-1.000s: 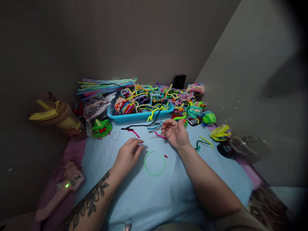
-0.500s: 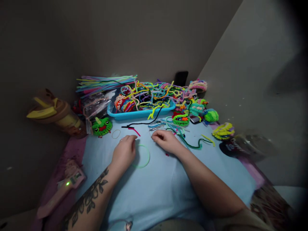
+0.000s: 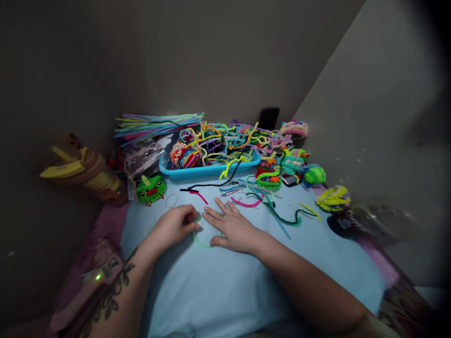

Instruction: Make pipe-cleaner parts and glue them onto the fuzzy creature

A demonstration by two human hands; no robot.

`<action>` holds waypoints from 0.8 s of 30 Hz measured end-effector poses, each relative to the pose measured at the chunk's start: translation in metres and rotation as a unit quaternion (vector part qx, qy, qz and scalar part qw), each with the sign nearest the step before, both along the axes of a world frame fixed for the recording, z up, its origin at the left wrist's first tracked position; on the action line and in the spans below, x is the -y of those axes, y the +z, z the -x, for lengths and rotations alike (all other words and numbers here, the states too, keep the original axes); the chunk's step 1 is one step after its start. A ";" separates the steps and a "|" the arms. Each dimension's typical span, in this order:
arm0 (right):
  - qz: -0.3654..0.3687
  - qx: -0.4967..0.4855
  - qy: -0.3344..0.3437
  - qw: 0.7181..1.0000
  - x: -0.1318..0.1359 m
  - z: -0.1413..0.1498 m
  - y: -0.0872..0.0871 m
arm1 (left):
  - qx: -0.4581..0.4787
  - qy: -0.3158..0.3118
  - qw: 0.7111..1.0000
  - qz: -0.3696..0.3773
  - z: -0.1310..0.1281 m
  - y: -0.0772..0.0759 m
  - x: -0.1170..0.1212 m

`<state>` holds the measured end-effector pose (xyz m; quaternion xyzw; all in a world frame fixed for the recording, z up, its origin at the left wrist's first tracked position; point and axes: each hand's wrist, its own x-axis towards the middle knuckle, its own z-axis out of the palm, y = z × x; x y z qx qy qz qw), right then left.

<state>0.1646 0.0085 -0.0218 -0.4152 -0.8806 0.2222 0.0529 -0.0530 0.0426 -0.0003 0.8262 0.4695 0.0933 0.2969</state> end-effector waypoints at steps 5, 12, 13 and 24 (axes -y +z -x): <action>0.003 0.002 -0.014 1.000 -0.001 -0.004 0.001 | 0.002 -0.012 0.993 -0.121 -0.011 -0.003 0.011; 0.018 -0.005 -0.033 0.999 0.002 -0.001 -0.003 | -0.088 -0.053 0.992 -0.070 -0.033 -0.012 0.029; 0.019 -0.020 -0.041 0.999 0.001 -0.002 -0.002 | -0.084 -0.051 0.992 -0.073 -0.035 -0.013 0.031; -0.099 -0.211 -0.270 0.934 -0.027 -0.045 0.019 | -0.128 -0.106 0.985 -0.039 -0.047 -0.010 0.042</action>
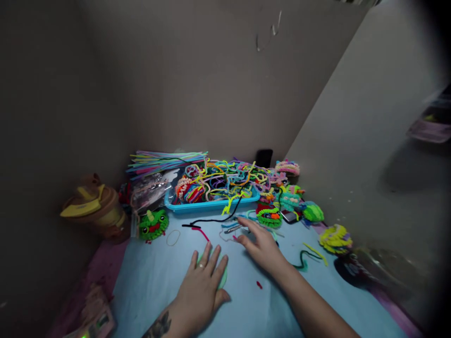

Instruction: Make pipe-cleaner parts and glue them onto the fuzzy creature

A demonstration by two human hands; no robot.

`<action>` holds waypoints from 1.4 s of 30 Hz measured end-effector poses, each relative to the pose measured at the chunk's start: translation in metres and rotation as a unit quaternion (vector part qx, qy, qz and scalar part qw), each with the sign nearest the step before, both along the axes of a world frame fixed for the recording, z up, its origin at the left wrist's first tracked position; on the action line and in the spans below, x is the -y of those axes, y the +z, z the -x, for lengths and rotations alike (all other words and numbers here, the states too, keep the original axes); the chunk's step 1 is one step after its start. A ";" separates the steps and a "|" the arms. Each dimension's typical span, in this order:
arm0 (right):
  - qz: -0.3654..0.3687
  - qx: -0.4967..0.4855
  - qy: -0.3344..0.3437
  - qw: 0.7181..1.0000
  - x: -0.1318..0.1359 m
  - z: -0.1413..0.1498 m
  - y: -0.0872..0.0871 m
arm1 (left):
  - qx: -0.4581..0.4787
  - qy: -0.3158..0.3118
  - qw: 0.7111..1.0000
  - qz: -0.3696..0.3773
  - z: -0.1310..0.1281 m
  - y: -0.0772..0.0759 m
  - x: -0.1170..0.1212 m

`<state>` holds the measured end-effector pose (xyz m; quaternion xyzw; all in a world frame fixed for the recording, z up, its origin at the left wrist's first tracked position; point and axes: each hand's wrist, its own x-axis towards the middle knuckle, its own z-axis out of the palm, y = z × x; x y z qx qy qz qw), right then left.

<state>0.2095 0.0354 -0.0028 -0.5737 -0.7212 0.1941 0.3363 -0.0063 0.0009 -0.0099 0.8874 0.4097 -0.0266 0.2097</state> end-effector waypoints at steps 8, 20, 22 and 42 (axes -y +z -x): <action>-0.024 0.055 -0.007 0.998 -0.014 -0.020 0.021 | 0.029 -0.018 0.999 0.020 0.005 -0.002 -0.004; -0.184 0.155 0.062 0.969 -0.103 0.005 0.094 | 0.101 -0.015 0.995 -0.020 0.009 0.010 -0.002; -0.178 0.229 0.073 0.954 -0.124 0.020 0.096 | 0.110 -0.008 0.993 -0.039 0.010 0.006 -0.002; -0.311 -0.163 -0.149 0.925 -0.174 -0.039 0.190 | 0.304 0.026 0.942 -0.144 0.017 0.002 -0.006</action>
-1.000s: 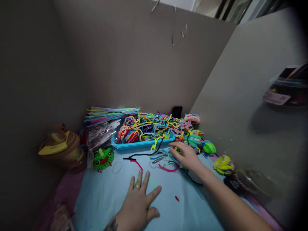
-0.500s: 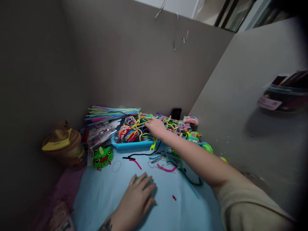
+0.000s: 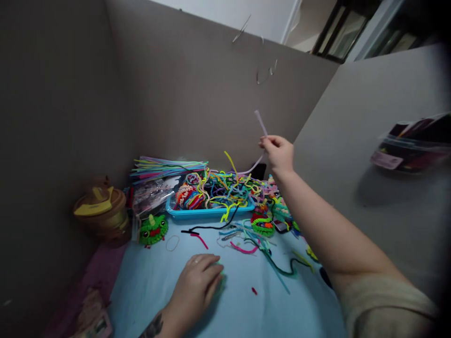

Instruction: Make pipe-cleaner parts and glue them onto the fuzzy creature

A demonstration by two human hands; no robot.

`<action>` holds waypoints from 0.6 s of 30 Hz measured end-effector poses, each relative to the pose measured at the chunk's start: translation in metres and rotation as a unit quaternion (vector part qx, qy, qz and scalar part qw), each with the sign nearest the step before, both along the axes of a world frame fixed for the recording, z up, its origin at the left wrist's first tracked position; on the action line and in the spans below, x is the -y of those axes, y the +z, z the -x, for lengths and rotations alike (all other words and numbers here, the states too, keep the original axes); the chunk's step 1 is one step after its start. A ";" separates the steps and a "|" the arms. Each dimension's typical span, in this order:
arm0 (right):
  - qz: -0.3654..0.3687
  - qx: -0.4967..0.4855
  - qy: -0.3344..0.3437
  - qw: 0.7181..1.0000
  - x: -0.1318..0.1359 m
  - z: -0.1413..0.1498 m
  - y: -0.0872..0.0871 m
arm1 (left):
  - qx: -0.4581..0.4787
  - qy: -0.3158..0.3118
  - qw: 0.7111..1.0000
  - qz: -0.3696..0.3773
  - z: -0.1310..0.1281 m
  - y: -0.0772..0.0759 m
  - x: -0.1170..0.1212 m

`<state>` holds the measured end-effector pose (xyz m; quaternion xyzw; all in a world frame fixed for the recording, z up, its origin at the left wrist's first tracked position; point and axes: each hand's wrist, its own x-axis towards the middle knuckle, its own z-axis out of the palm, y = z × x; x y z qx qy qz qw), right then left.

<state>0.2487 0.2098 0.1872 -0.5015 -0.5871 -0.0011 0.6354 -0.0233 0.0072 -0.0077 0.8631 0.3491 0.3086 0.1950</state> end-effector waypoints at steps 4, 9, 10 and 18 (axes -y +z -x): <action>-0.075 -0.185 0.083 0.976 0.047 0.006 0.001 | 0.120 0.052 0.986 0.104 -0.001 0.003 -0.003; 0.090 -0.373 0.207 0.900 0.138 0.064 -0.078 | 0.276 0.082 0.898 0.333 -0.009 0.007 -0.004; 0.148 -0.401 0.234 0.873 0.155 0.079 -0.100 | 0.305 0.083 0.873 0.372 -0.011 0.008 -0.005; 0.287 -0.502 0.323 0.749 0.202 0.137 -0.195 | 0.416 0.160 0.795 0.412 -0.010 0.005 -0.007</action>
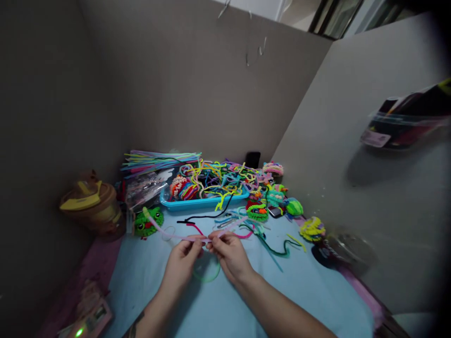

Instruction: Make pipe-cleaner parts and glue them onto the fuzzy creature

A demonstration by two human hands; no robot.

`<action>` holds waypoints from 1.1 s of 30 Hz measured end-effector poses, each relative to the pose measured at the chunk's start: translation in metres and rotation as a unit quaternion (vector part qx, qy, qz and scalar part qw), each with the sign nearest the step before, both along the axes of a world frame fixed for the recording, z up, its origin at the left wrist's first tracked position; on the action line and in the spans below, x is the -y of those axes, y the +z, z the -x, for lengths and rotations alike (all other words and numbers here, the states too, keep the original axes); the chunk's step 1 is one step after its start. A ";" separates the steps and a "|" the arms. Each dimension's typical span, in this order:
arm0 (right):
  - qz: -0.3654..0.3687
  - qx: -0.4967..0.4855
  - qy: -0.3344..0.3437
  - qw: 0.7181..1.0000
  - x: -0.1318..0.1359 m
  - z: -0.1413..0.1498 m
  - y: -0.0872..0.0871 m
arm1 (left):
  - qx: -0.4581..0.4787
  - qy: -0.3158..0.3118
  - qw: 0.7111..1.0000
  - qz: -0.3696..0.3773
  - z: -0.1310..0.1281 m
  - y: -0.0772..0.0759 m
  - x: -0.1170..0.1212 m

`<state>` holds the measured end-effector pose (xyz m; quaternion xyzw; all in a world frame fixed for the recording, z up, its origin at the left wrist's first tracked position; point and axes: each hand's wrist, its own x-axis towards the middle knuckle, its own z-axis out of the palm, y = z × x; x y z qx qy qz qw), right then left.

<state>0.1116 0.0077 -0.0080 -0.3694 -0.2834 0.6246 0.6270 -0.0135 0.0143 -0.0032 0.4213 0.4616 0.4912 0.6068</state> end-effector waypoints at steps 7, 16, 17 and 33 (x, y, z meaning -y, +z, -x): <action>-0.049 0.061 0.023 0.997 -0.001 -0.018 -0.004 | 0.142 0.032 0.986 0.084 0.000 0.003 -0.003; -0.063 0.075 -0.046 0.994 -0.011 -0.060 0.001 | 0.375 0.145 0.904 0.144 0.020 0.015 -0.019; -0.058 0.083 -0.085 0.991 -0.019 -0.071 0.003 | 0.375 0.148 0.902 0.155 0.020 0.016 -0.019; 0.083 0.685 -0.222 0.689 -0.239 -0.187 0.074 | 0.385 0.066 0.893 0.224 0.013 0.020 -0.009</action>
